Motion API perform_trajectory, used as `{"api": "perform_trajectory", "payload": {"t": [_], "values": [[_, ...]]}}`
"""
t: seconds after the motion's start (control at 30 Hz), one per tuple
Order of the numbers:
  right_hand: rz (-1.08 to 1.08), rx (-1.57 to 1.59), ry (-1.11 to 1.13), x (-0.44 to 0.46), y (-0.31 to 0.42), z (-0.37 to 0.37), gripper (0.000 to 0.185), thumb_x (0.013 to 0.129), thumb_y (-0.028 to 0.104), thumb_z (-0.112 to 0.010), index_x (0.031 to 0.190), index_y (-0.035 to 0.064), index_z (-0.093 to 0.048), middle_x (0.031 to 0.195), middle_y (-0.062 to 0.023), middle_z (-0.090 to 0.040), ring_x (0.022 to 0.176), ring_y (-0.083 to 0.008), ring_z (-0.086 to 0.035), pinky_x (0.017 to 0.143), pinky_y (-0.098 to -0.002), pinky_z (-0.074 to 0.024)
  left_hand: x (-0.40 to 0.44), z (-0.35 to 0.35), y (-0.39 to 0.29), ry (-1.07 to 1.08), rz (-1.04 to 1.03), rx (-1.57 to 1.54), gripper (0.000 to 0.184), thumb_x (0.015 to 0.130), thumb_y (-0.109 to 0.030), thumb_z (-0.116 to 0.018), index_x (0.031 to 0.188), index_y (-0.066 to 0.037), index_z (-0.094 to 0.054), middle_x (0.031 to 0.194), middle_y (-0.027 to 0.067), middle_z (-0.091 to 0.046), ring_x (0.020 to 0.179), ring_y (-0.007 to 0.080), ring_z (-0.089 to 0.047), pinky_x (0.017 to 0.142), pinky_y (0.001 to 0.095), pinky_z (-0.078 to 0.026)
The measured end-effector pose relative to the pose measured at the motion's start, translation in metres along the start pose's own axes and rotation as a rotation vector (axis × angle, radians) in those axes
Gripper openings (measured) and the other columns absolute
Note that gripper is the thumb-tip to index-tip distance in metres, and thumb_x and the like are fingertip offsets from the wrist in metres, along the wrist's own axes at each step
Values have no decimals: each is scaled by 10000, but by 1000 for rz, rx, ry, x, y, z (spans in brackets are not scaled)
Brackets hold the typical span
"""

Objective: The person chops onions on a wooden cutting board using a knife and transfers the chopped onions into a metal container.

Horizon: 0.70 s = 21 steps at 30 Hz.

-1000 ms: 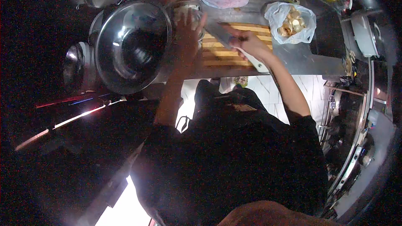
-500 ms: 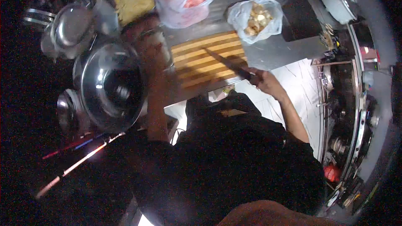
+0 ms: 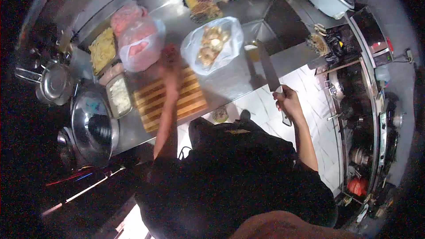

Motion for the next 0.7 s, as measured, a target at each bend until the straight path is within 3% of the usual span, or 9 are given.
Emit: {"api": "perform_trajectory", "payload": {"t": [0.07,0.1,0.2,0.3,0.37,0.47,0.53,0.6,0.7], "values": [[28,-9,-42,4,-6,50,219,824,73,-567,1020,-21,-548,665,-42,-537,477,-95,-490,414,-243,-409,-8,-78,-25,47,56,-205,179,857,-43,-565,1036,-33,-569,898,56,-626,811,138,-601,710,283,-495],[20,34,-45,9,-17,73,291,833,73,-556,1111,-6,-521,701,-45,-542,498,-98,-487,427,-246,-415,-9,-116,-42,165,201,-343,190,862,-72,-581,1047,-33,-572,895,62,-632,793,143,-610,683,293,-506],[128,92,-122,12,-22,131,386,842,71,-544,1220,35,-474,758,-52,-550,502,-104,-491,432,-247,-424,0,-210,-48,130,-80,-42,163,884,-205,-564,954,-70,-623,835,107,-643,717,195,-629,651,327,-501],[54,165,-145,13,-18,166,468,848,54,-529,1300,55,-411,854,-70,-554,491,-115,-495,408,-253,-419,16,-295,-26,257,117,-83,188,868,-263,-559,920,-92,-618,787,110,-639,699,241,-628,645,329,-484],[2,178,-136,24,-24,184,468,863,59,-523,1313,53,-394,887,-81,-566,471,-119,-493,390,-257,-423,30,-354,24,231,78,-100,175,864,-252,-546,891,-93,-612,787,120,-638,697,272,-629,638,341,-485],[-48,86,-114,53,-39,199,516,845,46,-523,1337,115,-384,800,-61,-573,442,-101,-490,373,-249,-413,53,-389,-1,283,-80,154,195,859,-258,-512,830,-83,-592,803,166,-635,747,332,-634,639,407,-491],[-1,89,-64,68,-29,199,533,836,49,-540,1343,69,-376,767,-88,-583,426,-103,-489,369,-250,-408,73,-432,44,340,-170,201,249,873,-287,-485,809,-67,-580,821,182,-637,770,347,-636,644,435,-494],[-42,52,-93,84,-23,205,536,833,54,-547,1342,47,-378,751,-96,-584,420,-105,-490,371,-250,-410,85,-479,102,490,118,188,420,896,-414,-432,899,-35,-615,880,216,-636,829,374,-626,724,474,-487],[-62,-26,-96,103,-9,212,477,854,57,-530,1317,36,-416,825,-77,-575,476,-93,-506,392,-246,-421,113,-513,86,861,72,550,536,881,-503,-432,1052,-31,-620,977,227,-630,923,381,-608,821,484,-464]]}}
Point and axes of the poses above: each hand's wrist, its own x-axis towards the middle knuckle, its own z-axis out of the back of the hand, y = z × x, the point moved 7 cm from there along x, towards the middle knuckle
